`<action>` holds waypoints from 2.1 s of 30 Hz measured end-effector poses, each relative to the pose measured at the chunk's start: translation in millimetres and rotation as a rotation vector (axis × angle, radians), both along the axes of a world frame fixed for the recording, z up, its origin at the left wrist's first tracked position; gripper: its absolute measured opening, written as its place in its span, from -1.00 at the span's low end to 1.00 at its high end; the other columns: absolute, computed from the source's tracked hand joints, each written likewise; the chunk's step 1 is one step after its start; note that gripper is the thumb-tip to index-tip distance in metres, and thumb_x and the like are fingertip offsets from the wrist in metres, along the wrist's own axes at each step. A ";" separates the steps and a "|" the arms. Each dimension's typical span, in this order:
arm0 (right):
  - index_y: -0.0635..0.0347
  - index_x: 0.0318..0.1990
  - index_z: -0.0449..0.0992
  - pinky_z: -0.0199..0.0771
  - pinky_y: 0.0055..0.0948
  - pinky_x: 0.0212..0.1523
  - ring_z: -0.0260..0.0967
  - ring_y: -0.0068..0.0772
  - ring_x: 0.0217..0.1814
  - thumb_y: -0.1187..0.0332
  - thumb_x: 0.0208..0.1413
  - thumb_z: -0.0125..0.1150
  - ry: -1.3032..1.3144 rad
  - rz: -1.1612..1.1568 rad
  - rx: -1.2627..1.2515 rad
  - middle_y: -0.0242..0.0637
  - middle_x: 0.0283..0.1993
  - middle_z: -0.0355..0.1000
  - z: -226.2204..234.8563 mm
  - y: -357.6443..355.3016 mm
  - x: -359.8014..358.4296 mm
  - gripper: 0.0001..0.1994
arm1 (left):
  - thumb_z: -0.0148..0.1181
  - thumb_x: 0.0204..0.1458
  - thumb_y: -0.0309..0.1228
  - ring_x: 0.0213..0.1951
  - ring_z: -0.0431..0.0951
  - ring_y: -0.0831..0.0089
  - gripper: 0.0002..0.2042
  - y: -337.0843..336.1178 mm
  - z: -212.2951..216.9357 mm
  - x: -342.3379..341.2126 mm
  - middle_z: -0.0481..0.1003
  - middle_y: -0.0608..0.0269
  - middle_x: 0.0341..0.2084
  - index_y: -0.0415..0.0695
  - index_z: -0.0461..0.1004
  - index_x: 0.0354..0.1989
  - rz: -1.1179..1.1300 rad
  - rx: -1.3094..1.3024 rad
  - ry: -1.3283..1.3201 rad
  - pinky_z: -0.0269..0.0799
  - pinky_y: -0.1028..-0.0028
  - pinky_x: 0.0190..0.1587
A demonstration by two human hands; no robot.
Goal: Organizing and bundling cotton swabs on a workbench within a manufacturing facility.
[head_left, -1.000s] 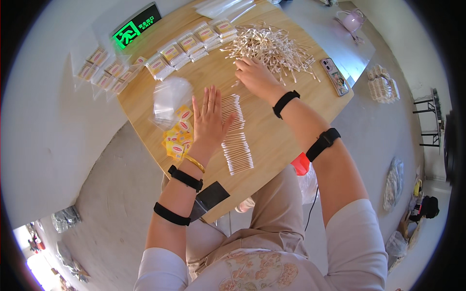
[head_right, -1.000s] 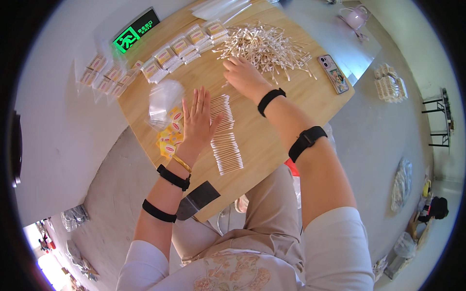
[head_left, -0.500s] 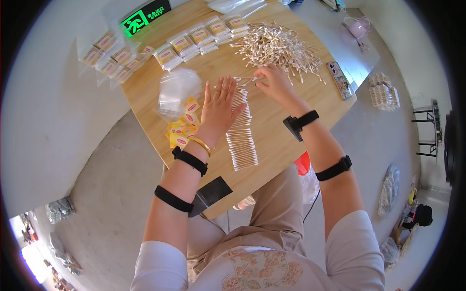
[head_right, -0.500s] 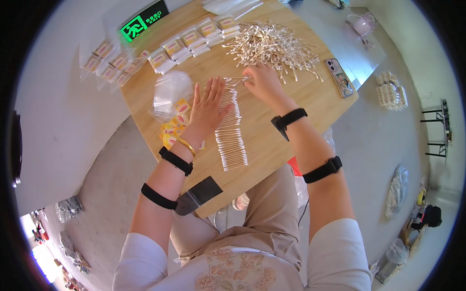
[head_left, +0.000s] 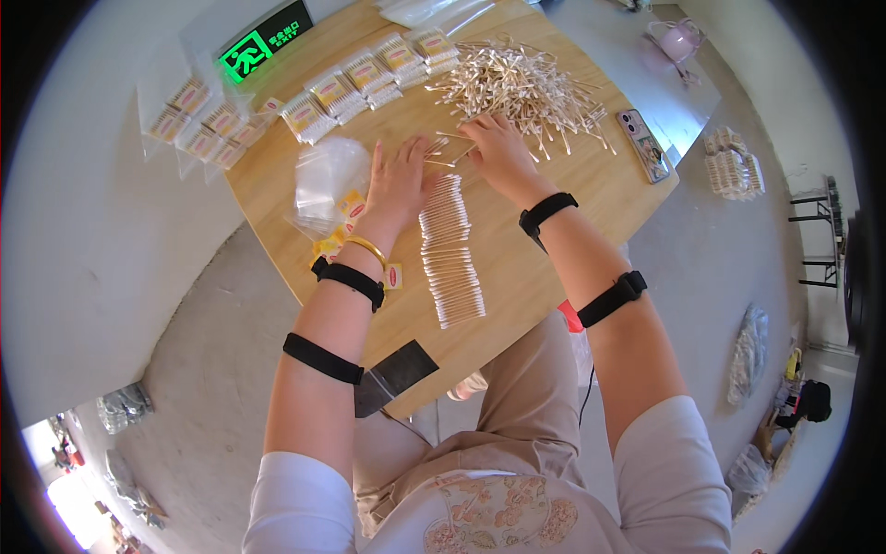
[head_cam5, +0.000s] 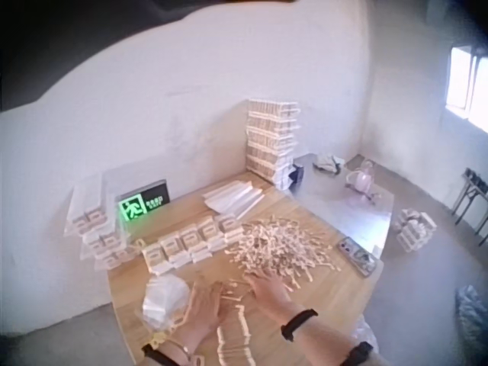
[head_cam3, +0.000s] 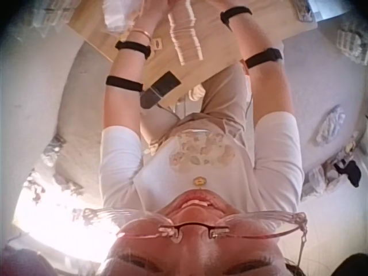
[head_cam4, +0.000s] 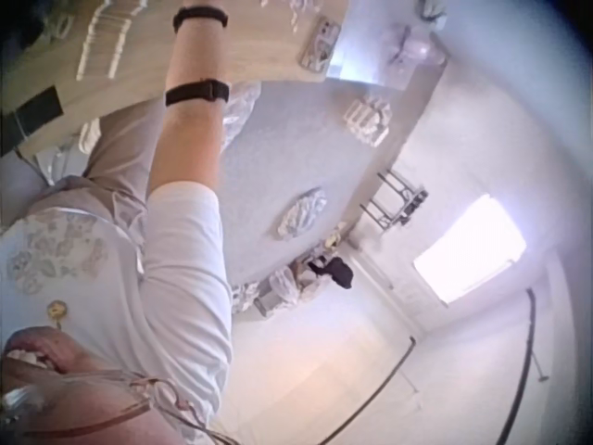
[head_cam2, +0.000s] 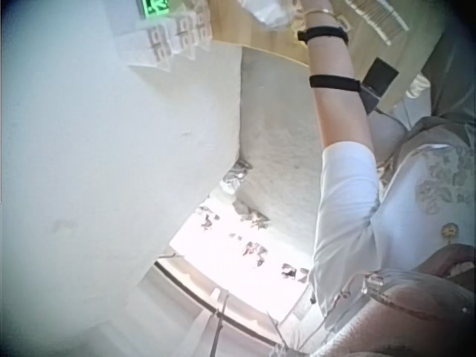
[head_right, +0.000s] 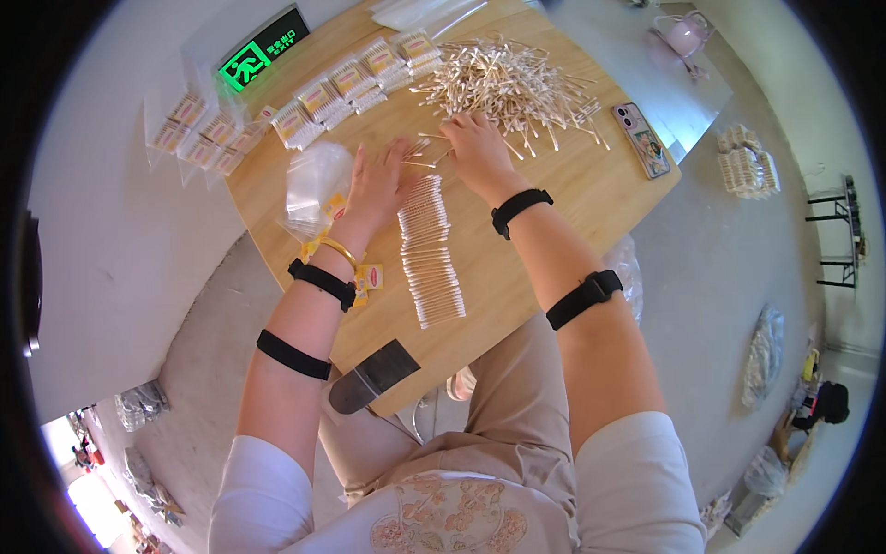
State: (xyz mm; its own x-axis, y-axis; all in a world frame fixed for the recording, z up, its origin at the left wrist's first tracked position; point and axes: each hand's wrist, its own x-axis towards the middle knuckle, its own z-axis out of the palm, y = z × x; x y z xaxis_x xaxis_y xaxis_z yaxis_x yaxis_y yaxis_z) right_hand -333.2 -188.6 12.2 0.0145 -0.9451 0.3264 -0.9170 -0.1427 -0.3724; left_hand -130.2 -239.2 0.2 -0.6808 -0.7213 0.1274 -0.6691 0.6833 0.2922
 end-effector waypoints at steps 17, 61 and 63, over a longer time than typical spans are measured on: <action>0.08 -0.43 0.50 0.33 -0.22 0.05 0.34 -0.22 -0.04 0.44 0.05 0.18 0.039 -0.048 0.016 -0.35 -0.29 0.43 -5.2 -5.4 -5.2 -0.95 | 0.28 -0.01 -0.34 -0.37 0.60 0.35 -0.90 -24.9 12.8 7.8 0.61 0.29 -0.49 -0.05 0.60 -0.35 0.094 0.441 0.195 0.37 0.30 -0.08; 0.11 -0.29 0.57 0.40 -0.21 -0.05 0.36 -0.16 -0.09 0.49 0.10 0.13 -0.127 0.068 -0.042 -0.30 -0.29 0.45 13.6 -7.8 17.5 -0.90 | -0.32 0.26 0.17 0.49 -0.17 0.30 -0.23 29.6 -9.2 22.8 -0.06 0.10 0.46 -0.23 -0.05 0.44 -0.019 -0.164 -0.217 -0.51 -0.05 0.45; 0.13 -0.28 0.57 0.39 -0.21 -0.05 0.36 -0.15 -0.09 0.49 0.10 0.12 -0.164 -0.011 -0.051 -0.29 -0.28 0.45 17.9 5.4 7.2 -0.89 | -0.29 0.27 0.14 0.49 -0.15 0.25 -0.24 31.1 -8.1 18.8 -0.07 0.04 0.45 -0.24 -0.07 0.44 0.010 -0.185 -0.132 -0.51 -0.04 0.44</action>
State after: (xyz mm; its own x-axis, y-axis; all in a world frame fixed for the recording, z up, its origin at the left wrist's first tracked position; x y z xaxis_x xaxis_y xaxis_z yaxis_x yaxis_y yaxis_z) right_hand -326.0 -183.2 30.1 -0.0532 -0.9272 0.3708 -0.8462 -0.1553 -0.5097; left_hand -111.4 -208.1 -8.0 -0.6933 -0.7007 0.1683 -0.7003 0.7102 0.0719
